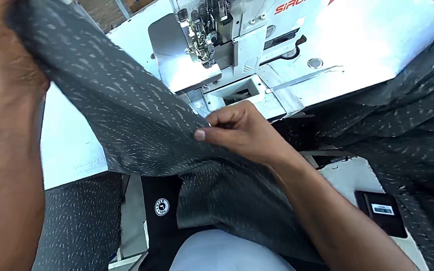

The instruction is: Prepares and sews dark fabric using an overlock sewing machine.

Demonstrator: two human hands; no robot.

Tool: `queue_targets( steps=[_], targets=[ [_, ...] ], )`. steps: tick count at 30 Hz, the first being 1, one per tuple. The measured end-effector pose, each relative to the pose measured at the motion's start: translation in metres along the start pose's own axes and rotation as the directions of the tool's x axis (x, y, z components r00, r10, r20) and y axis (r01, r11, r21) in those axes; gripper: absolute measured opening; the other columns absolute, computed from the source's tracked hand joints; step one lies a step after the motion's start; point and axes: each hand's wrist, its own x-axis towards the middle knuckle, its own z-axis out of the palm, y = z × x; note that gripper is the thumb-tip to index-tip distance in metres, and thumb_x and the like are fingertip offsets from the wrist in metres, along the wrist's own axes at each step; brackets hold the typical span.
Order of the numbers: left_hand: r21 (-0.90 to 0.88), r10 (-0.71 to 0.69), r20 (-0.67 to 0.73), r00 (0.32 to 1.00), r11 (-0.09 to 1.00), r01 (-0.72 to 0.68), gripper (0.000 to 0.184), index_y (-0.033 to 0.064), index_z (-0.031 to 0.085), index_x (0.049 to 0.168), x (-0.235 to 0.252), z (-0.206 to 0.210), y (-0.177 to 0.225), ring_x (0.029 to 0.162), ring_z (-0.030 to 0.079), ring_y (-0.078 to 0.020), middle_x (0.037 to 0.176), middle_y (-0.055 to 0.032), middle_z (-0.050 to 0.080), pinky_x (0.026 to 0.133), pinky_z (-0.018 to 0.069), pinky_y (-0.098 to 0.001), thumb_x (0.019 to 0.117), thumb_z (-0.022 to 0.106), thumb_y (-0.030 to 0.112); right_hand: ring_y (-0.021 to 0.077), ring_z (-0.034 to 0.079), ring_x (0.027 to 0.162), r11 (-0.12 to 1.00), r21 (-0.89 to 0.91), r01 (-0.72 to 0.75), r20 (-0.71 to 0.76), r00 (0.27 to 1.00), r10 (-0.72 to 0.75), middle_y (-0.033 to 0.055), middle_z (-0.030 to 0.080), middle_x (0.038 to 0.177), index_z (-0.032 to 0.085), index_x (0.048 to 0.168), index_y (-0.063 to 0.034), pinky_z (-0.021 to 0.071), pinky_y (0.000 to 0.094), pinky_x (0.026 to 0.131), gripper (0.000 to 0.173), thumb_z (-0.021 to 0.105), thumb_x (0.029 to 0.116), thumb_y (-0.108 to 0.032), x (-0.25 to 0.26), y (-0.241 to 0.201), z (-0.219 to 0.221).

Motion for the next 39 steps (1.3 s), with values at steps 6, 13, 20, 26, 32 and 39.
queue_targets(
  steps=[6,13,20,26,32,39],
  targets=[
    [0.017,0.117,0.375,0.919,0.991,-0.133,0.014,0.0043,0.071,0.102,0.003,0.100,-0.036,0.081,0.067,-0.0034,0.092,0.0039,0.071,0.076,0.0580,-0.0250,0.0982,0.066,0.017,0.0042,0.053,0.055,0.962,0.119,-0.244,-0.126,0.958,0.259,-0.0004,0.061,0.064,0.072,0.081,-0.0058,0.0449,0.0202,0.050,0.021,0.070,0.0976,-0.019,-0.081,0.031,0.032],
    [0.186,-0.007,0.422,0.907,0.979,-0.079,0.012,0.0111,0.073,0.101,-0.016,0.128,-0.054,0.061,0.054,0.0026,0.084,0.0071,0.069,0.058,0.0456,-0.0158,0.0941,0.074,0.021,0.0016,0.048,0.053,0.911,0.207,-0.357,-0.177,0.902,0.394,-0.0017,0.058,0.061,0.072,0.079,-0.0069,0.0400,0.0178,0.050,0.025,0.071,0.0979,-0.022,-0.103,0.050,0.032],
    [0.549,0.068,0.347,0.936,0.794,-0.261,0.030,0.0113,0.074,0.105,-0.041,0.133,-0.035,0.106,0.057,-0.0251,0.114,-0.0139,0.061,0.091,0.0445,-0.0396,0.1016,0.061,0.038,0.0012,0.053,0.055,0.905,0.193,-0.378,-0.146,0.901,0.408,-0.0026,0.062,0.064,0.073,0.082,-0.0070,0.0440,0.0181,0.051,0.023,0.072,0.0971,-0.024,-0.107,0.060,0.032],
    [0.601,0.082,0.418,0.905,0.722,-0.343,0.047,0.0040,0.062,0.137,-0.118,0.162,0.010,0.124,0.053,-0.0339,0.135,-0.0151,0.060,0.102,0.0436,-0.0492,0.1079,0.042,0.035,-0.0010,0.048,0.052,0.909,0.145,-0.390,-0.069,0.913,0.403,-0.0053,0.057,0.061,0.069,0.081,-0.0071,0.0396,0.0175,0.047,0.025,0.071,0.0980,-0.025,-0.152,0.059,0.029],
    [0.605,0.094,0.393,0.915,0.723,-0.334,0.047,0.0055,0.062,0.134,-0.116,0.170,0.007,0.132,0.051,-0.0318,0.144,-0.0128,0.057,0.107,0.0419,-0.0459,0.1070,0.042,0.038,-0.0016,0.050,0.053,0.919,0.127,-0.373,-0.087,0.919,0.385,-0.0057,0.059,0.063,0.070,0.084,-0.0075,0.0411,0.0172,0.048,0.023,0.070,0.0983,-0.025,-0.145,0.059,0.017],
    [0.614,0.072,0.419,0.905,0.712,-0.341,0.051,0.0067,0.062,0.136,-0.112,0.168,0.009,0.134,0.050,-0.0311,0.148,-0.0107,0.056,0.108,0.0412,-0.0446,0.1056,0.043,0.042,-0.0021,0.051,0.055,0.920,0.155,-0.360,-0.075,0.924,0.374,-0.0060,0.061,0.065,0.071,0.085,-0.0075,0.0422,0.0166,0.050,0.021,0.071,0.0983,-0.025,-0.145,0.061,0.010]
  ],
)
